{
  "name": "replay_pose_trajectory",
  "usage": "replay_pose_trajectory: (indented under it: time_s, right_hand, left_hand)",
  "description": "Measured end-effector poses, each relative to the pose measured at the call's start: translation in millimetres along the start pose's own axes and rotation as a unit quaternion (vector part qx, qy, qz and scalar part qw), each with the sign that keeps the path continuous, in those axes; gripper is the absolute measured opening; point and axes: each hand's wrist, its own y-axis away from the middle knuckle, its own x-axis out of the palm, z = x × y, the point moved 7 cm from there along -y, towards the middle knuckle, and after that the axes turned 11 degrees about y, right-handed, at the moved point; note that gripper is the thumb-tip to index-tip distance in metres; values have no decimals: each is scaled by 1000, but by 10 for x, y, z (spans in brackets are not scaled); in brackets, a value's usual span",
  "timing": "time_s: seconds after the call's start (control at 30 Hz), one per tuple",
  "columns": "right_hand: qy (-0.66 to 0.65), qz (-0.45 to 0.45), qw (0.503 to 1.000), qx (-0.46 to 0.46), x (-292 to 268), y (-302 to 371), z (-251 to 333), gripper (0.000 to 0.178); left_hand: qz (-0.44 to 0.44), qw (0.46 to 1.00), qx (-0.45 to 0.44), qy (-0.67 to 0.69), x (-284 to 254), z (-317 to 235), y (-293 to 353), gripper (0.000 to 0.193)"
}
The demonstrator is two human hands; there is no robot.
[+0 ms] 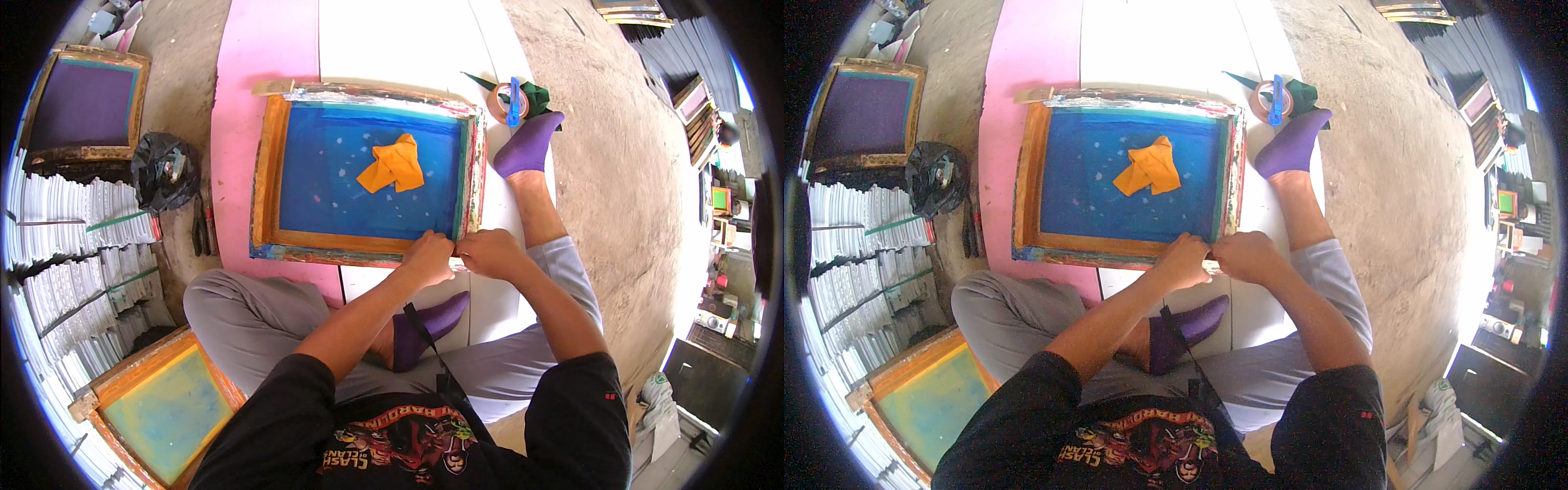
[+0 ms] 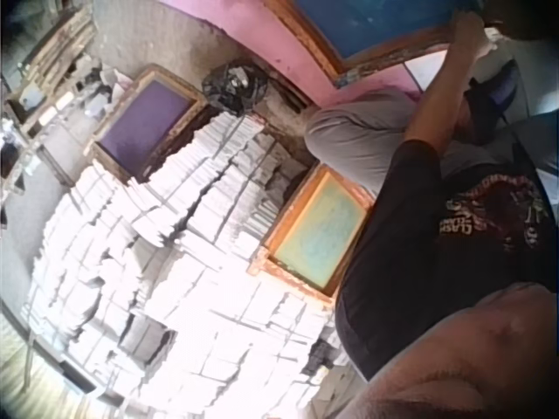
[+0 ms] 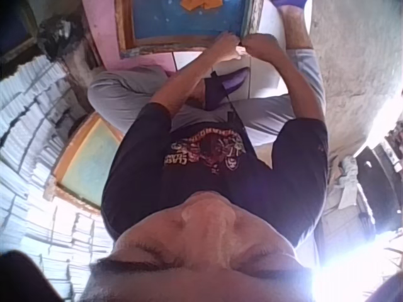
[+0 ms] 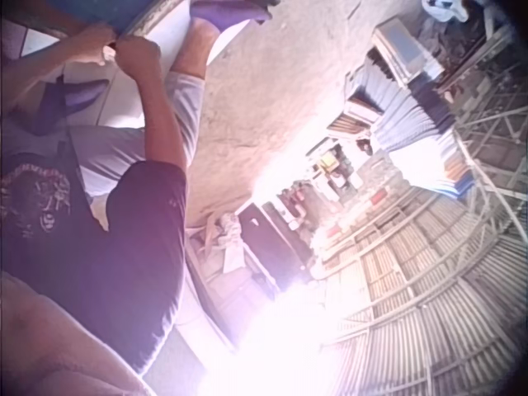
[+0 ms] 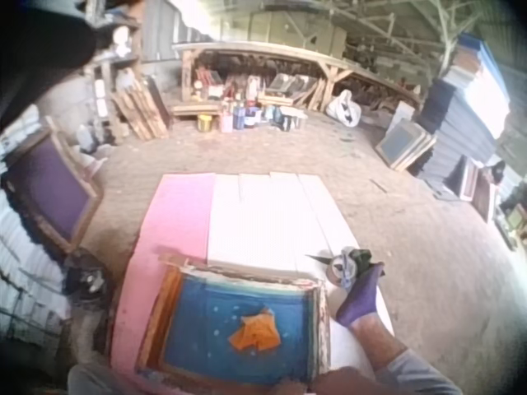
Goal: The person sits on the floor and applies masking tape to the edges of a wooden frame with a blue screen. They repeatedly pick up tape, press it along the frame edges, and smooth it down, occasionally using a yellow cloth to wipe the surface.
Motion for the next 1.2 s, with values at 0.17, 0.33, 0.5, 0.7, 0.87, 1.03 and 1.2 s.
replay_pose_trajectory:
  time_s: [0.17,0.33,0.5,0.7,0.87,1.03,1.2]
  right_hand:
    - [-77,-124,988,42,-63,328,-244,27]
    - [-170,-156,969,91,97,448,-352,35]
    - [-248,-186,942,127,182,398,-314,42]
    - [-271,-221,929,119,207,332,-320,46]
    - [-291,-218,922,135,243,289,-333,53]
    - [-324,-223,910,128,291,213,-367,59]
    - [-352,-211,901,141,300,191,-393,62]
  left_hand:
    - [-8,996,-5,84,14,20,-39,76]
    - [-10,990,-49,130,-72,-55,12,104]
    - [-7,988,-49,146,-74,-57,-1,100]
    - [-17,990,-38,136,-22,-8,-50,88]
    - [-15,990,-13,138,96,101,-126,80]
    - [-14,993,10,114,-33,-23,-26,74]
    - [1,995,1,100,-87,-76,29,64]
